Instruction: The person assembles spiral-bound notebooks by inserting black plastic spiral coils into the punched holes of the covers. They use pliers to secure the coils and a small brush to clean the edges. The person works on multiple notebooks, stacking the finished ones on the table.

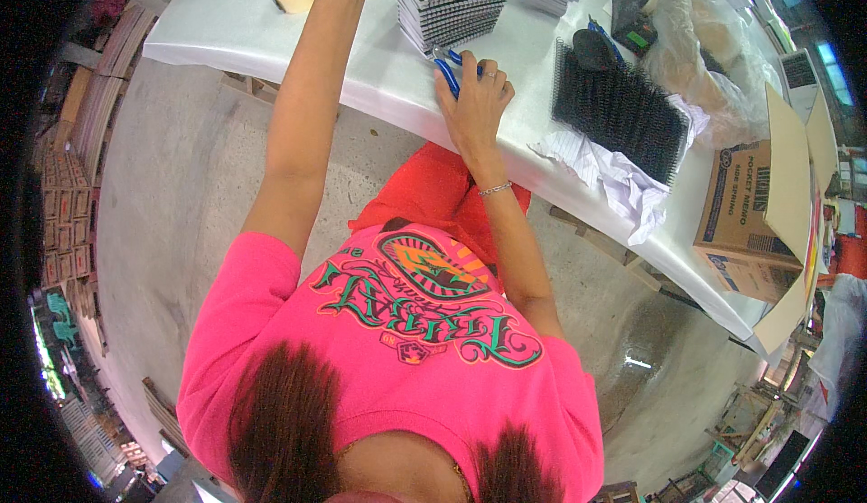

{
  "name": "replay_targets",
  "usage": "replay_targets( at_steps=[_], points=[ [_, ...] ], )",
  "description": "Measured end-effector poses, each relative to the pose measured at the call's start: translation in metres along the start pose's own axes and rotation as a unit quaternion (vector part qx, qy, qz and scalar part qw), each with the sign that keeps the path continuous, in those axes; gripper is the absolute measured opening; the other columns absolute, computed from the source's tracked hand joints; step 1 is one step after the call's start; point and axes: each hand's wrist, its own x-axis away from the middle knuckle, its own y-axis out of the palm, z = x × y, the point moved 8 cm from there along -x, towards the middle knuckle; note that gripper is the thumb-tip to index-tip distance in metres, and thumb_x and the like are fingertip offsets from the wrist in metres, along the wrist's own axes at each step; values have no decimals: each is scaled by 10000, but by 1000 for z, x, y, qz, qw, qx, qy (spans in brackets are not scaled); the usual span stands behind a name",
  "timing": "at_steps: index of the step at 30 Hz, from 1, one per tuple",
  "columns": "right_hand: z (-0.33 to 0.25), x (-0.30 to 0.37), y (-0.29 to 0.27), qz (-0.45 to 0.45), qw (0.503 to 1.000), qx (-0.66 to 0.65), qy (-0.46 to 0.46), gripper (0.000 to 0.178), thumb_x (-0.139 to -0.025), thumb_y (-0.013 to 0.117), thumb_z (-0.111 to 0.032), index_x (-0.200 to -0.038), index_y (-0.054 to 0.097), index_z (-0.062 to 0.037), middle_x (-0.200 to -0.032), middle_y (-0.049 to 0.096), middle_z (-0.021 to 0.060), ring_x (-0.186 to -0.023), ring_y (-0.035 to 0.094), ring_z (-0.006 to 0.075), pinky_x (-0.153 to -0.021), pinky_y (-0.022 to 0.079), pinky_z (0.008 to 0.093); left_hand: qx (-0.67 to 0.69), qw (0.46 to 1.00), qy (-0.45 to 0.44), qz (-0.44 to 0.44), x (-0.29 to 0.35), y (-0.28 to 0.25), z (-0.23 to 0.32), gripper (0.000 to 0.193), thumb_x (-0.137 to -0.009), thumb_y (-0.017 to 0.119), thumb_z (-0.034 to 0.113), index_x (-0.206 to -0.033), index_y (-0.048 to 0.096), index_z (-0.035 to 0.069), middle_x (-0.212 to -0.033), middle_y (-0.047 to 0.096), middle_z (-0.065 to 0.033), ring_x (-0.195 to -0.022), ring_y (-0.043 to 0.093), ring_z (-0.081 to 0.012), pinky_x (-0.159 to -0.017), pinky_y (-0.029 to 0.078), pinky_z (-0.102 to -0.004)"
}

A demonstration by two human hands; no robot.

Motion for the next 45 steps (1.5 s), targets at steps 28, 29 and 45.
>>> replay_targets(
  at_steps=[28,29,45],
  points=[
    [-3,1,7,-30,999,45,0,478,-914,600,-430,-1233,561,-76,-1086,543,161,-1016,489,335,-915,352,485,2,1000,-1,22,0,-4,0,639,-808,693,330,-1280,395,19,-1062,565,-115,-965,585,-210,-817,511,-343],
    [-5,0,5,-14,999,50,-10,461,-907,608,-413,-1210,568,-68,-1056,546,160,-992,495,328,-898,359,475,1,1000,0,24,0,-3,-1,640,-808,693,332,-1281,395,19,-1063,565,-116,-967,585,-210,-816,511,-344],
    [-1,-11,8,-116,991,60,16,427,-925,556,-442,-1069,586,-42,-977,603,187,-893,580,355,-775,442,496,-3,999,1,-49,-3,-2,-1,656,-801,699,338,-1286,394,16,-1078,564,-123,-975,587,-209,-806,513,-335]
  ],
)
